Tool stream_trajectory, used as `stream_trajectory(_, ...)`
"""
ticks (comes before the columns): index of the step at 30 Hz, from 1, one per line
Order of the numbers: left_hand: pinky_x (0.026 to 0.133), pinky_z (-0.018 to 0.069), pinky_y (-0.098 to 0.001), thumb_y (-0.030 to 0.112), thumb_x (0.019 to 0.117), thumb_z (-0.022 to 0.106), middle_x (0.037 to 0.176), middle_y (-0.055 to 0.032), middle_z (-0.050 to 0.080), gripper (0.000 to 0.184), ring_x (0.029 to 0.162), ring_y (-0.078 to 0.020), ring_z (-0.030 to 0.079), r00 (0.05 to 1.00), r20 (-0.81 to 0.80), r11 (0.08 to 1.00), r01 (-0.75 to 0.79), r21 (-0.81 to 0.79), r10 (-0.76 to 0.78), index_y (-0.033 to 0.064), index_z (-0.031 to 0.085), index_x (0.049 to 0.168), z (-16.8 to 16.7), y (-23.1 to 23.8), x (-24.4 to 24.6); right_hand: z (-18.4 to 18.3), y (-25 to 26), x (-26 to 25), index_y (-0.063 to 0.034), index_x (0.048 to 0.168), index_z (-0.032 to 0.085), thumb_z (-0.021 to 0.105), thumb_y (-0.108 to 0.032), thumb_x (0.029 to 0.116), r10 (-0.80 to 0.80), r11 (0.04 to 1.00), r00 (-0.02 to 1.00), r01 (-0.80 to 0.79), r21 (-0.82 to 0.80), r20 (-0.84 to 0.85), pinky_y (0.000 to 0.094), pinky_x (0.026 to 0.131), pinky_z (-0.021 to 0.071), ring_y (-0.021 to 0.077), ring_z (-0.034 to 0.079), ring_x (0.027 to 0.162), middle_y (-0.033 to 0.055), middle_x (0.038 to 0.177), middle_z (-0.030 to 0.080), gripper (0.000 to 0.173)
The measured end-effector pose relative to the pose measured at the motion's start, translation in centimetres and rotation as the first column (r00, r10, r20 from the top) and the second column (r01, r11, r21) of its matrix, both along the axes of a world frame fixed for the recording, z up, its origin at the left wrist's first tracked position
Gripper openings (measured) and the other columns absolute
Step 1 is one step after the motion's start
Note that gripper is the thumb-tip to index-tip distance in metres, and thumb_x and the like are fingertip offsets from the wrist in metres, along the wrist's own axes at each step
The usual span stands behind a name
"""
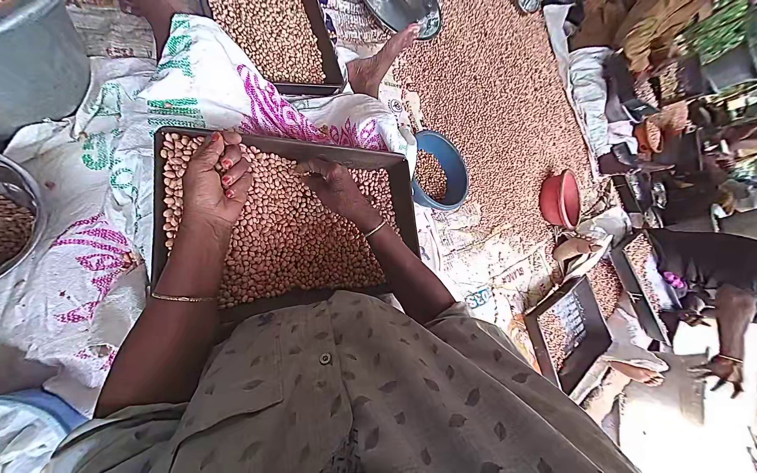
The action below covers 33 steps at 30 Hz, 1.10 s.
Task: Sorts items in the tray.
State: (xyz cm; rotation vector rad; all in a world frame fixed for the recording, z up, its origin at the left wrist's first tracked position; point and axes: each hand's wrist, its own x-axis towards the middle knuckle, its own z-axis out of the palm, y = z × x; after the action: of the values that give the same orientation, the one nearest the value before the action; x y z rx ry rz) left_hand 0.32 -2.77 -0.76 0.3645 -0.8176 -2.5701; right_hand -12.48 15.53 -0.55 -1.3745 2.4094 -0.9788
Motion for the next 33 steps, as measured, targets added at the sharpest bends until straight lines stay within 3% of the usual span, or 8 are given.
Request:
stream_trajectory(3, 0.040, 0.0299, -0.0094, 0.021, 0.1124, 0.024, 0.060, 0.0125, 0.046, 0.040, 0.043, 0.0040, 0.036, 1.000, -0.014, 1.000, -0.011, 0.008, 0.011, 0.0168, 0.060, 0.096, -0.1, -0.2, 0.0, -2.0, -3.0, 1.1, -0.0061, 0.121, 0.073, 0.062, -0.012, 0.0982, -0.085, 0.984, 0.985, 0.107, 0.141, -0.151, 0.0506, 0.088, 0.0565, 0.0325, 0.069, 0.106, 0.0170, 0.120, 0.069, 0.026)
stream_trajectory(10, 0.039, 0.0294, -0.0092, 0.022, 0.1122, 0.026, 0.062, 0.0115, 0.048, 0.038, 0.043, 0.0035, 0.036, 1.000, -0.010, 1.000, -0.005, 0.003, 0.005, 0.0158, 0.060, 0.097, 0.1, 0.1, 0.4, -4.1, -3.0, 1.9, -0.0023, 0.108, 0.075, 0.060, -0.012, 0.0998, -0.158, 0.986, 0.931, 0.165, -0.004, -0.328, 0.0491, 0.074, 0.0596, 0.0344, 0.073, 0.094, 0.0190, 0.112, 0.072, 0.019)
stream_trajectory(13, 0.039, 0.0298, -0.0099, 0.028, 0.1132, 0.022, 0.065, 0.0105, 0.052, 0.043, 0.043, 0.0026, 0.038, 0.996, 0.083, 0.998, 0.032, -0.058, -0.027, 0.0151, 0.061, 0.100, 0.5, 0.1, 0.3, -3.7, -2.3, 1.1, 0.0024, 0.106, 0.072, 0.060, -0.009, 0.1002, -0.232, 0.968, 0.953, 0.207, -0.141, -0.194, 0.0477, 0.078, 0.0589, 0.0314, 0.073, 0.089, 0.0188, 0.102, 0.074, 0.018)
stream_trajectory(16, 0.038, 0.0270, -0.0131, 0.045, 0.1125, 0.018, 0.072, 0.0072, 0.060, 0.056, 0.043, 0.0009, 0.036, 0.948, 0.305, 0.967, 0.157, -0.200, -0.091, 0.0153, 0.064, 0.101, 1.1, 0.3, 0.1, -1.3, -2.4, 1.1, 0.0086, 0.108, 0.068, 0.059, -0.003, 0.1006, -0.157, 0.905, 0.978, 0.199, -0.377, 0.138, 0.0343, 0.067, 0.0628, 0.0191, 0.072, 0.070, 0.0161, 0.087, 0.073, 0.017)
stream_trajectory(19, 0.037, 0.0258, -0.0140, 0.052, 0.1107, 0.019, 0.072, 0.0060, 0.061, 0.059, 0.042, 0.0006, 0.035, 0.907, 0.388, 0.944, 0.259, -0.204, -0.165, 0.0151, 0.064, 0.100, 1.1, 0.9, -0.1, 1.8, -3.2, 2.5, 0.0139, 0.120, 0.064, 0.056, 0.000, 0.1016, 0.045, 0.870, 0.975, 0.068, -0.488, 0.216, 0.0359, 0.074, 0.0644, 0.0205, 0.074, 0.077, 0.0199, 0.097, 0.073, 0.025)
stream_trajectory(23, 0.038, 0.0275, -0.0104, 0.030, 0.1133, 0.026, 0.067, 0.0079, 0.053, 0.042, 0.042, 0.0026, 0.035, 0.960, 0.258, 0.991, 0.128, -0.043, -0.113, 0.0129, 0.060, 0.096, 0.8, 0.4, 0.1, -0.3, -4.9, 1.9, 0.0066, 0.109, 0.072, 0.060, 0.000, 0.0969, -0.045, 0.945, 0.999, 0.040, -0.325, -0.008, 0.0408, 0.077, 0.0608, 0.0256, 0.073, 0.082, 0.0196, 0.099, 0.074, 0.018)
stream_trajectory(26, 0.038, 0.0244, -0.0096, 0.030, 0.1126, 0.029, 0.060, 0.0123, 0.040, 0.036, 0.040, 0.0033, 0.029, 0.983, 0.181, 1.000, 0.030, 0.007, -0.030, 0.0168, 0.057, 0.093, 0.6, 0.3, 0.9, -3.3, -5.6, 2.2, 0.0001, 0.112, 0.074, 0.064, -0.007, 0.0964, -0.075, 0.993, 0.973, 0.054, -0.103, -0.219, 0.0489, 0.084, 0.0588, 0.0350, 0.071, 0.099, 0.0212, 0.110, 0.070, 0.020)
stream_trajectory(33, 0.038, 0.0246, -0.0098, 0.033, 0.1125, 0.031, 0.058, 0.0129, 0.039, 0.035, 0.040, 0.0037, 0.028, 0.990, 0.141, 1.000, 0.004, -0.015, -0.002, 0.0190, 0.056, 0.092, 0.3, 0.5, 1.1, -4.8, -5.2, 2.5, 0.0019, 0.108, 0.076, 0.064, -0.006, 0.0972, -0.117, 0.979, 0.960, 0.067, -0.195, -0.255, 0.0464, 0.090, 0.0584, 0.0358, 0.071, 0.104, 0.0225, 0.110, 0.072, 0.018)
